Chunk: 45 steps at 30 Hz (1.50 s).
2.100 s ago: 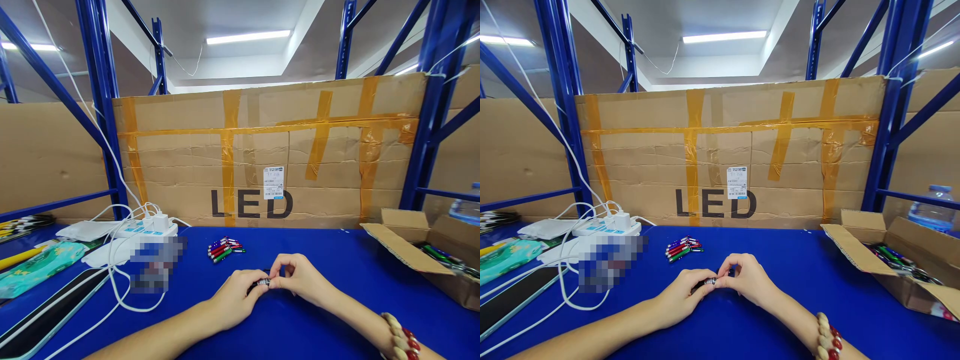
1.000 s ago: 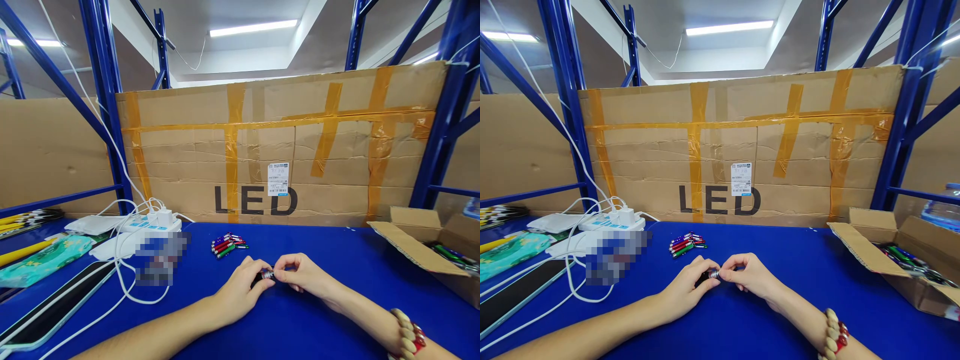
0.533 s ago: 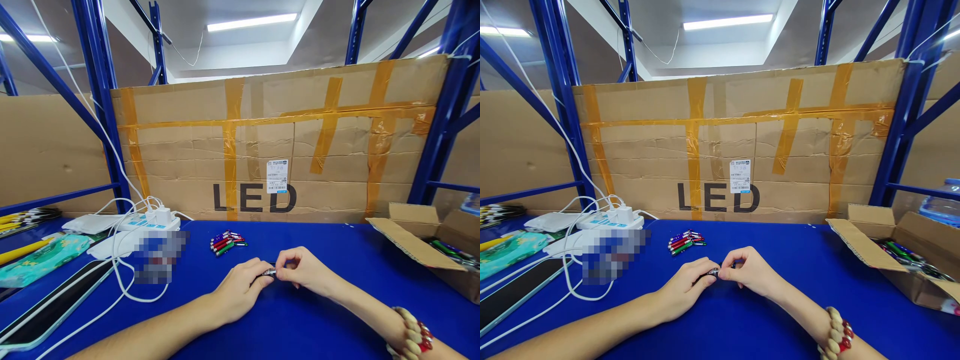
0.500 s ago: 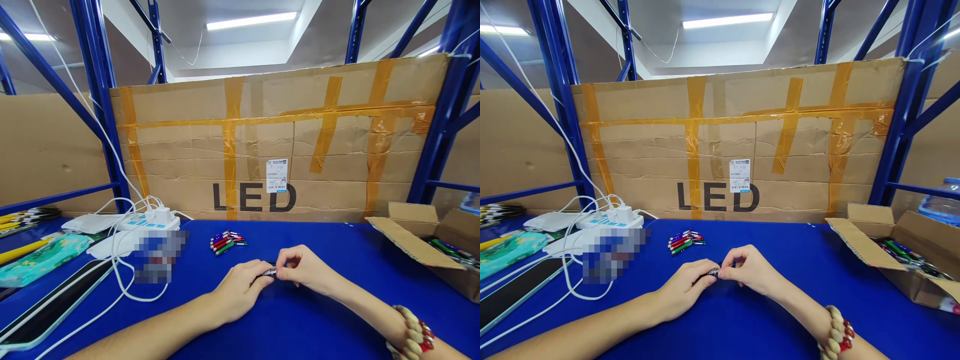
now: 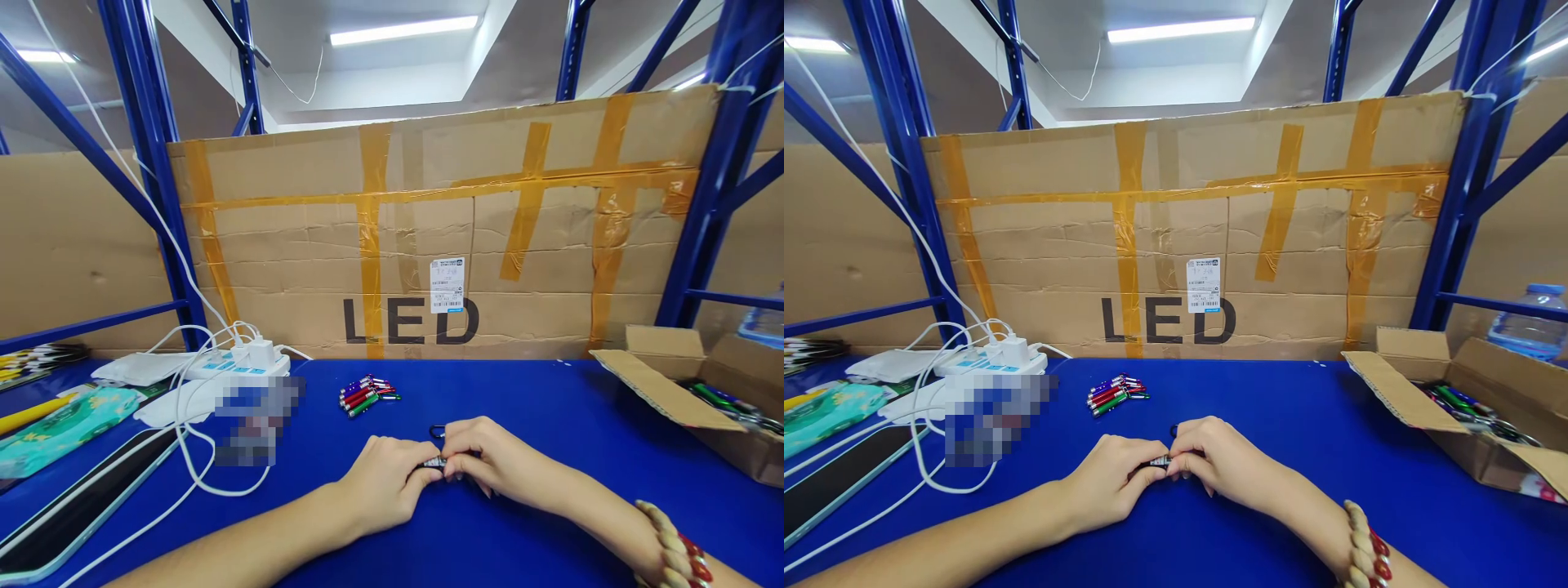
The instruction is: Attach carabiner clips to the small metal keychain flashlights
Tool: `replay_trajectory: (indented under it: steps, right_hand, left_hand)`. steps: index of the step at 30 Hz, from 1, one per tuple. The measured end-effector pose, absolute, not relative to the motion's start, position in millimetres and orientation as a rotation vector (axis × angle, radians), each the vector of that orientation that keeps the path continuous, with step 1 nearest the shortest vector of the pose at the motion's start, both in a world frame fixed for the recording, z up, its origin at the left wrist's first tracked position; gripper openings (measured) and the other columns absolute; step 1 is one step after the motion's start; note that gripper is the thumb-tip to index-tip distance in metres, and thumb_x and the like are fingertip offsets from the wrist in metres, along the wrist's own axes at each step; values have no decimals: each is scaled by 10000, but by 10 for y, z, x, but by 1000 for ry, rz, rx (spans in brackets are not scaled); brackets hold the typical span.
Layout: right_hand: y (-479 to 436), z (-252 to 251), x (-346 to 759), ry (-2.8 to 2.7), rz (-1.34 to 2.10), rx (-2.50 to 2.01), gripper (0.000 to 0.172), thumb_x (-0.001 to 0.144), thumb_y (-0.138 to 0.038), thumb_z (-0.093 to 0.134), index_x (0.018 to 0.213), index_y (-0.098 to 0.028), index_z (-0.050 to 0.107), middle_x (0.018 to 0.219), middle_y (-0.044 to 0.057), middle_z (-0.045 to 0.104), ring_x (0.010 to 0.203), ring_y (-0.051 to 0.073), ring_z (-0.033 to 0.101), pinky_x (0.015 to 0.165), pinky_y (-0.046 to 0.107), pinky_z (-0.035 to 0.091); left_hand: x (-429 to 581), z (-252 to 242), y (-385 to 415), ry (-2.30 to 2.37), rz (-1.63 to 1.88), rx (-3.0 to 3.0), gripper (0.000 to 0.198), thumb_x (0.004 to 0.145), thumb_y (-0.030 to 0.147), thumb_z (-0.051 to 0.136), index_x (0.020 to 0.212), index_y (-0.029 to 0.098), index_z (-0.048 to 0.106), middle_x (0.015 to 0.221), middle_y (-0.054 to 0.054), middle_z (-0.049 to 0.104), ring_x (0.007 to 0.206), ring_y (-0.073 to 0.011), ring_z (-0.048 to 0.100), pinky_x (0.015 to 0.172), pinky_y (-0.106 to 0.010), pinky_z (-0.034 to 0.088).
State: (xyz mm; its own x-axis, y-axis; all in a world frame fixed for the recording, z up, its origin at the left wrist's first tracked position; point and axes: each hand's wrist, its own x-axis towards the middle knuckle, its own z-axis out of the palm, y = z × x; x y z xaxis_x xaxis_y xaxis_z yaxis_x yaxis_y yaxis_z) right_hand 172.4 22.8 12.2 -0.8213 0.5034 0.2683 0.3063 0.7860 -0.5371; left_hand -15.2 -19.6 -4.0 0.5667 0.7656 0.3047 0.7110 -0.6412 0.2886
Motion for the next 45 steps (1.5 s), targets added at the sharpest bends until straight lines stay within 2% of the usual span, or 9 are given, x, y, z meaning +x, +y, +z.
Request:
replay_trajectory:
  steps: [6,11,16,25,30,34,38,42,45]
  right_hand:
    - [189,106,1673,-2434,956,-752,408,848,-435,436,619,-129,580,639,4,512,337,28,418,329,150,345]
    - [171,84,1613,-2228,1297,-929,449,751,-553,506,579,-139,542,389,-54,429,282,51,401,289,140,309]
    - [177,115,1619,-2112,1577,-953,492,680,-595,556,534,-125,552,357,-60,423,280,39,388,291,132,320]
    - [198,185,1650,-1998,1727,-966,408,683,-505,617,548,-123,571,379,-89,347,320,20,356,296,103,296]
    - [239,151,1666,-1976,1739,-925,425,692,-539,599,585,-128,575,402,-91,348,330,20,357,306,107,295]
    - [253,140,1663,-2031,1619,-939,484,707,-596,545,579,-130,572,379,-81,370,323,27,360,307,121,258]
    - [286,110,1623,-2065,1216,-1041,444,655,-571,612,581,-134,587,397,-64,424,317,44,379,313,155,266]
    - [333,89,1613,-1990,789,-932,329,605,-460,711,748,-168,660,653,-17,546,451,67,462,430,196,385]
    - [336,99,1634,-2077,556,-814,216,663,-422,689,728,-216,699,812,20,571,621,109,526,539,219,420]
  left_hand:
    - [-146,-24,-199,1307,624,2632,190,881,250,390,886,241,580,848,23,677,764,-143,628,661,-201,423]
    - [-139,1,-210,1277,675,2585,204,887,228,386,858,239,588,870,27,675,799,-134,627,725,-199,433]
    - [-133,16,-224,1225,630,2596,211,896,233,381,886,260,590,921,35,671,832,-137,624,744,-204,433]
    - [-121,4,-196,1219,669,2594,234,914,247,334,930,233,567,901,3,647,826,-142,599,771,-219,431]
    - [-101,11,-199,1199,730,2553,224,918,250,322,897,212,541,923,-4,632,851,-140,579,788,-221,421]
    - [-88,21,-205,1185,811,2493,191,914,240,326,934,225,516,936,8,626,849,-130,575,777,-215,418]
    - [-82,10,-191,1314,884,2451,180,898,244,359,913,235,538,892,18,628,802,-135,574,739,-222,416]
    - [-84,-2,-159,1399,930,2355,183,896,257,363,918,237,544,874,29,630,770,-131,571,703,-216,411]
    - [-90,-6,-139,1394,952,2309,196,898,261,360,907,230,553,848,29,631,754,-128,568,699,-212,410]
